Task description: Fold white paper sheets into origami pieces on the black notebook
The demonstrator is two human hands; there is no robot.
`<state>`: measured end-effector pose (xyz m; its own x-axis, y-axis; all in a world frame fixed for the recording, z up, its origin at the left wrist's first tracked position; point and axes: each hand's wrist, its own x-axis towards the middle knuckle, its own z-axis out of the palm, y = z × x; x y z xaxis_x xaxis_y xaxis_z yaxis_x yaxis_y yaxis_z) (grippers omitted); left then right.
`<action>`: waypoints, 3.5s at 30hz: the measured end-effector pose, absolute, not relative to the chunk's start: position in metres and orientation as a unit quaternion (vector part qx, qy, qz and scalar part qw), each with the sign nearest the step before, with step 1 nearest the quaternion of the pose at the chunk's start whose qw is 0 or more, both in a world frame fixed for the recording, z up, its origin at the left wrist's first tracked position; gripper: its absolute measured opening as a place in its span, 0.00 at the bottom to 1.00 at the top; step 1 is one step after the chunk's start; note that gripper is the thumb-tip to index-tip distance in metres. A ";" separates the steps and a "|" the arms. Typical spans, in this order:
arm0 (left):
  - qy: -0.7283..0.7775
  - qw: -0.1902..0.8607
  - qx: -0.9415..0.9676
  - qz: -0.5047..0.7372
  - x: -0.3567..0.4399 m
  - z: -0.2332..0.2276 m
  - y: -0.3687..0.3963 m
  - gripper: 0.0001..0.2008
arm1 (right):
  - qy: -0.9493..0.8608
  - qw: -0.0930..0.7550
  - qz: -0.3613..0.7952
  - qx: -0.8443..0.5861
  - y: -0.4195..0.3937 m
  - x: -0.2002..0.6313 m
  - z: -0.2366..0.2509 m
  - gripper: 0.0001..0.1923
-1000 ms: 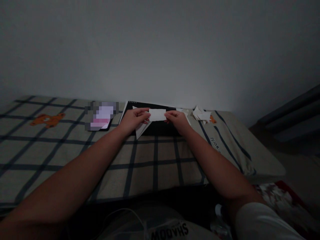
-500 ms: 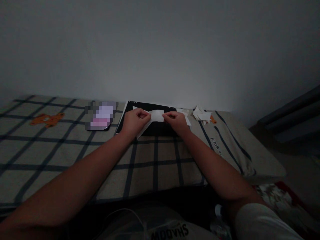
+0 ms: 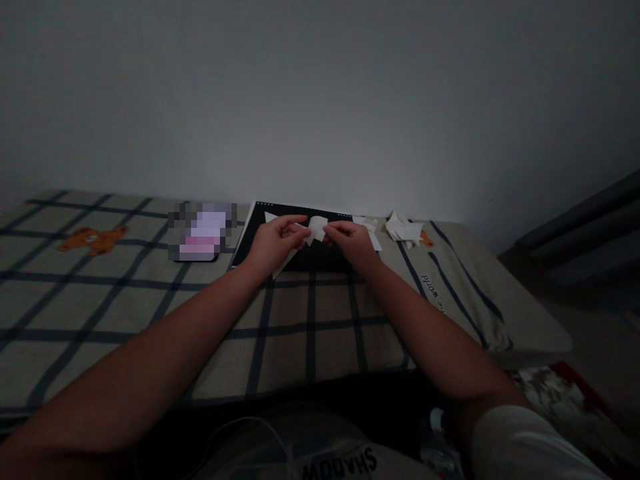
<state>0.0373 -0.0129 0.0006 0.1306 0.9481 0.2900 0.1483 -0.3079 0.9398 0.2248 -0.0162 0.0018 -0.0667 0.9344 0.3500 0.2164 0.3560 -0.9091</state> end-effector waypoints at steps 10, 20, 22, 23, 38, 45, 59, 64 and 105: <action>0.443 0.386 0.662 0.466 0.038 0.005 -0.017 0.17 | -0.662 0.479 0.407 -0.409 -0.019 0.225 0.000 0.13; 0.463 0.352 0.672 0.459 0.038 0.008 -0.021 0.14 | -0.637 0.485 0.476 -0.364 -0.017 0.224 -0.005 0.13; 0.466 0.357 0.666 0.460 0.039 0.008 -0.022 0.15 | -0.638 0.483 0.466 -0.378 -0.017 0.224 -0.004 0.14; 0.467 0.358 0.665 0.459 0.039 0.008 -0.022 0.15 | -0.640 0.482 0.455 -0.388 -0.018 0.224 -0.003 0.14; 0.469 0.384 0.649 0.460 0.039 0.006 -0.020 0.14 | -0.659 0.466 0.410 -0.425 -0.019 0.225 0.000 0.12; 0.485 0.383 0.638 0.460 0.041 0.006 -0.020 0.13 | -0.683 0.457 0.381 -0.424 -0.017 0.228 -0.004 0.13; 0.457 0.437 0.619 0.467 0.033 0.004 -0.012 0.14 | -0.680 0.459 0.367 -0.439 -0.016 0.229 -0.003 0.12; 0.460 0.437 0.618 0.464 0.032 0.005 -0.012 0.12 | -0.683 0.455 0.382 -0.425 -0.015 0.229 -0.005 0.12; 0.442 0.473 0.658 0.384 0.033 0.009 -0.014 0.10 | -0.660 0.491 0.369 -0.432 -0.013 0.229 -0.004 0.13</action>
